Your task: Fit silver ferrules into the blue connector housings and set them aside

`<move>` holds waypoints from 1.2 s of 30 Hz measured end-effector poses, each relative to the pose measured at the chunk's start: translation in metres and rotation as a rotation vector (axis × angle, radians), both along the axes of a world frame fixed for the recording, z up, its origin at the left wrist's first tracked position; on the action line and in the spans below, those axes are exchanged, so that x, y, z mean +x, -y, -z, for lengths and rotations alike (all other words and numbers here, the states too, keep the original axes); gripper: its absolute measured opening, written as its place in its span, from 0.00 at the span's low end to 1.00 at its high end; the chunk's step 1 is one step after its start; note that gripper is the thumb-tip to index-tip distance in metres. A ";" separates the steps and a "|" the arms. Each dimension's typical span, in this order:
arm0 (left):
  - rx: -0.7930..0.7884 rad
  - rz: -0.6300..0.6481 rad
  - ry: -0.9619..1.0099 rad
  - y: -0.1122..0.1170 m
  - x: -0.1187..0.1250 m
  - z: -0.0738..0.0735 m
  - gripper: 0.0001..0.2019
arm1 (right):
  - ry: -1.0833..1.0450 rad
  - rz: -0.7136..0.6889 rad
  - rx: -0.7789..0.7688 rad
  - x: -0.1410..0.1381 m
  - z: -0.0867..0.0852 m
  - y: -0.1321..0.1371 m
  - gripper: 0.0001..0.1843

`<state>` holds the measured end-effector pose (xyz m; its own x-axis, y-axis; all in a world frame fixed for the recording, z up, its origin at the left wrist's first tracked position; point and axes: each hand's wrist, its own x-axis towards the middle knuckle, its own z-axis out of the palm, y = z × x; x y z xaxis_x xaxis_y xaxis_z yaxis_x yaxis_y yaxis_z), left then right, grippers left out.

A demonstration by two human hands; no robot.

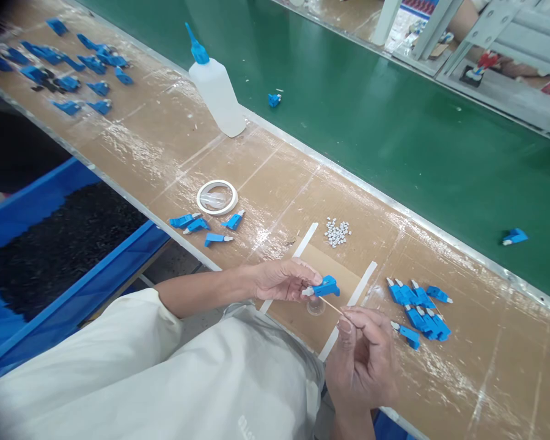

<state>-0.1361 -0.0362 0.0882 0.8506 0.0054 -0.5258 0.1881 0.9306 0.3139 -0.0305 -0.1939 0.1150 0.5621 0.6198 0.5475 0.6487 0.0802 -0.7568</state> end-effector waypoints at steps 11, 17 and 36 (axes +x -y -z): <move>0.013 0.021 -0.007 0.000 0.000 0.003 0.19 | 0.145 0.015 -0.042 0.000 0.004 -0.002 0.09; 0.031 0.044 0.018 0.000 -0.001 0.002 0.20 | 0.249 0.066 -0.076 0.001 0.005 0.001 0.10; -0.005 0.001 -0.012 -0.005 -0.006 0.006 0.12 | -0.057 0.100 -0.036 0.004 0.008 0.015 0.03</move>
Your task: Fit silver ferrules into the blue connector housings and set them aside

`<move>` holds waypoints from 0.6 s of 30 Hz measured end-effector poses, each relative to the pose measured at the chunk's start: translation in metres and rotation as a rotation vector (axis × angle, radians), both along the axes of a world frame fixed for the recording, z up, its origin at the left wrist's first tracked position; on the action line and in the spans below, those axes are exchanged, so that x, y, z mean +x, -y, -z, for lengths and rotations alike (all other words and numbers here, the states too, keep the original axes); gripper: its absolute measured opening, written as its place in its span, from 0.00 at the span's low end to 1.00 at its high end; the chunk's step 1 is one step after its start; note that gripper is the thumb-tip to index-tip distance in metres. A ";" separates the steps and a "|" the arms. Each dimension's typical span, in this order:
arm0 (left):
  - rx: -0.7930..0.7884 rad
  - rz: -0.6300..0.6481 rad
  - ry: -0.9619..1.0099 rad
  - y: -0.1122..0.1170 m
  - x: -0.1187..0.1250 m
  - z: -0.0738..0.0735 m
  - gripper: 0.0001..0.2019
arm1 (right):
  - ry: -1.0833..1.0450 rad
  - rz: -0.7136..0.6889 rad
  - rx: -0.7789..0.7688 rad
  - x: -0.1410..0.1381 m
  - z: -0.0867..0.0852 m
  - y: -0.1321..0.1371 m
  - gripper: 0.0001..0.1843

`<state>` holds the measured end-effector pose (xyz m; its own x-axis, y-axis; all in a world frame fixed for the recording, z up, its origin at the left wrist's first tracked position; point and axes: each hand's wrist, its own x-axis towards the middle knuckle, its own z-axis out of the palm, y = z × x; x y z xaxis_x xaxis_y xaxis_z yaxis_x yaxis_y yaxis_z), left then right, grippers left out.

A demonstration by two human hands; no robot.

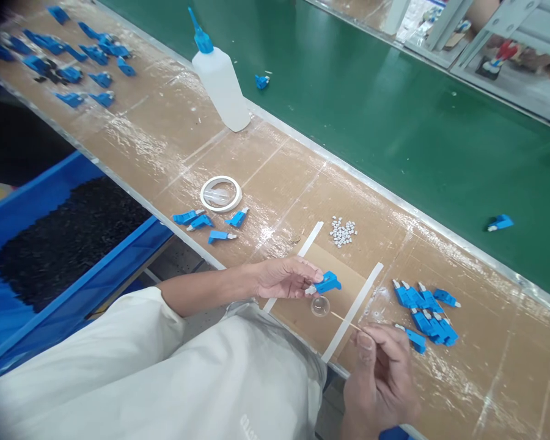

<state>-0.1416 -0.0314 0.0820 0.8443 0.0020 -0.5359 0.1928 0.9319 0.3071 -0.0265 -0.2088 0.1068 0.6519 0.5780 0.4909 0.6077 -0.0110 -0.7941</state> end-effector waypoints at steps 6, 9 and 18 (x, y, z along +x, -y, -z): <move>-0.012 -0.042 -0.055 -0.007 -0.004 0.004 0.07 | 0.222 -0.236 -0.292 0.004 0.016 0.008 0.08; -0.022 -0.080 -0.057 -0.007 -0.008 0.006 0.06 | 0.220 -0.303 -0.363 0.002 0.021 0.005 0.07; 0.057 -0.127 0.064 -0.012 -0.026 0.007 0.15 | 0.271 -0.134 -0.518 0.070 -0.015 -0.007 0.10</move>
